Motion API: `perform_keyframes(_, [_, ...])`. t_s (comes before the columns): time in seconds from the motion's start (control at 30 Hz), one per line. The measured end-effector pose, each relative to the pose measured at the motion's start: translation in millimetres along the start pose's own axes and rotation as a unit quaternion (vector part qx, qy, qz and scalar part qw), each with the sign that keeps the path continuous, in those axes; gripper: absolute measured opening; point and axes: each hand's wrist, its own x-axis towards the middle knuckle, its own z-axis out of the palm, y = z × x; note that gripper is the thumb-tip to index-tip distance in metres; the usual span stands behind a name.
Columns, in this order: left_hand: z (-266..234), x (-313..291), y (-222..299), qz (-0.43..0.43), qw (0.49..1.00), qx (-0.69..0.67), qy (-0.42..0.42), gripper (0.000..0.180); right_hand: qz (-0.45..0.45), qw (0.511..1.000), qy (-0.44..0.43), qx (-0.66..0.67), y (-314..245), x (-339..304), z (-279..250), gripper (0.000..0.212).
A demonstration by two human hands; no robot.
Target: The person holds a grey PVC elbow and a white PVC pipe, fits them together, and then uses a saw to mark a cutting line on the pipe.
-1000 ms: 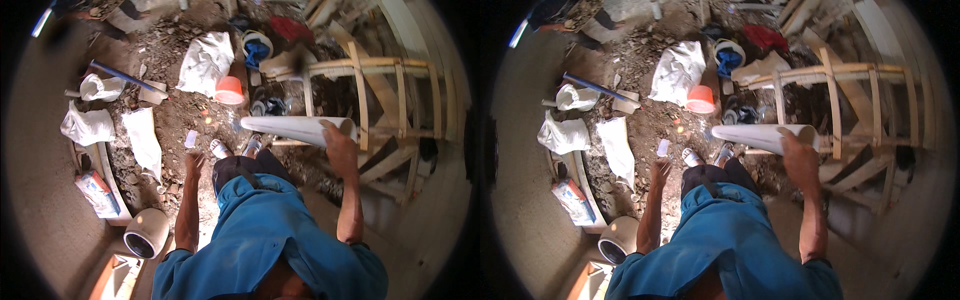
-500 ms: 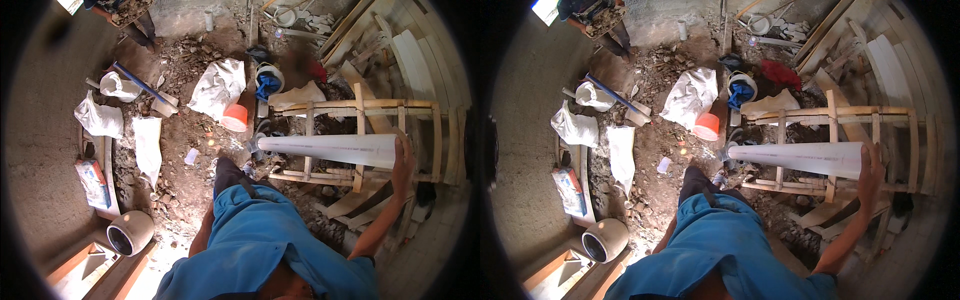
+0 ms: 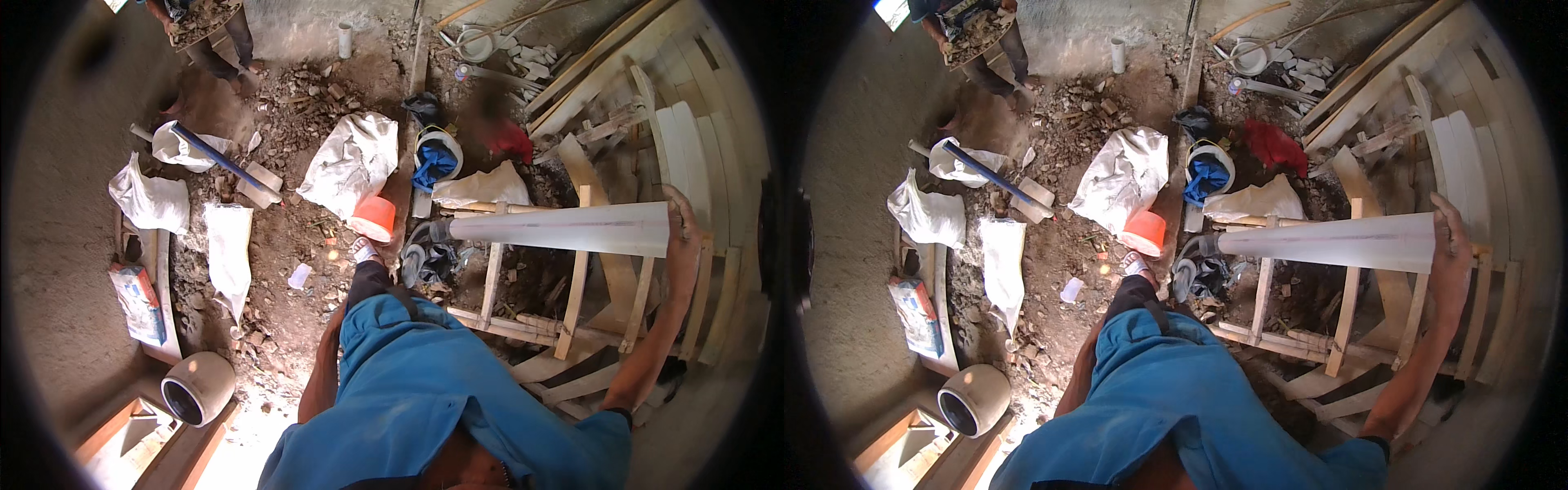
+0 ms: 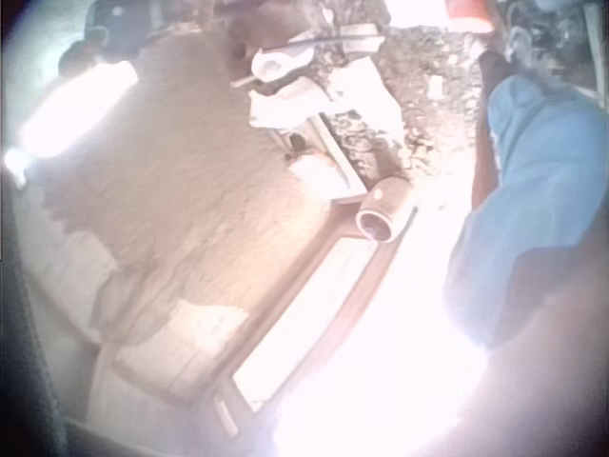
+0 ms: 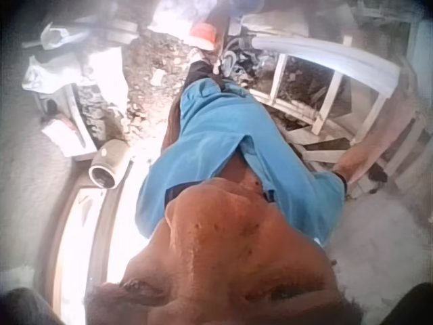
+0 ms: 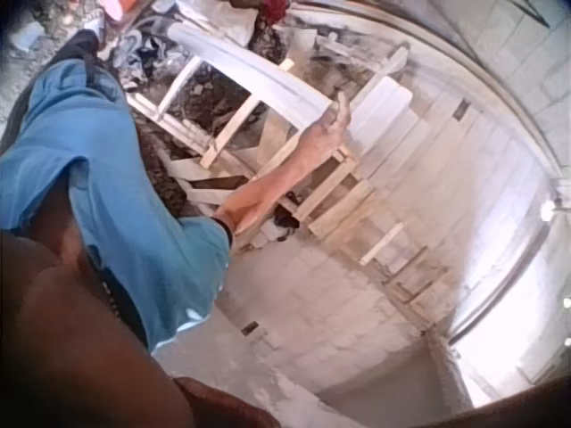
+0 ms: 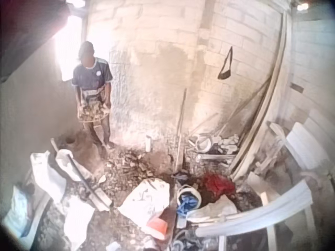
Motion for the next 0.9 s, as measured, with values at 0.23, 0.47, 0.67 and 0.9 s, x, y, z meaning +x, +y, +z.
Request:
perform_keyframes(0.23, [-45.0,-15.3,244.4,0.216,0.967,-0.124,-0.048,0.062,-0.038,0.998,0.035,-0.039,18.7,91.1,-24.7,0.045])
perform_keyframes(0.47, [-85.2,-200.8,532.6,0.442,0.812,-0.216,-0.315,0.068,-0.075,0.992,0.091,-0.044,27.1,177.1,-3.0,0.042])
perform_keyframes(0.67, [-53.0,-264.6,668.8,0.737,0.526,-0.244,-0.347,0.048,-0.074,0.995,0.069,0.007,49.2,296.1,10.7,0.043])
perform_keyframes(0.9, [-53.9,-181.0,794.9,0.731,0.583,-0.296,-0.196,0.051,-0.083,0.995,0.059,0.003,-46.5,456.7,126.7,0.045])
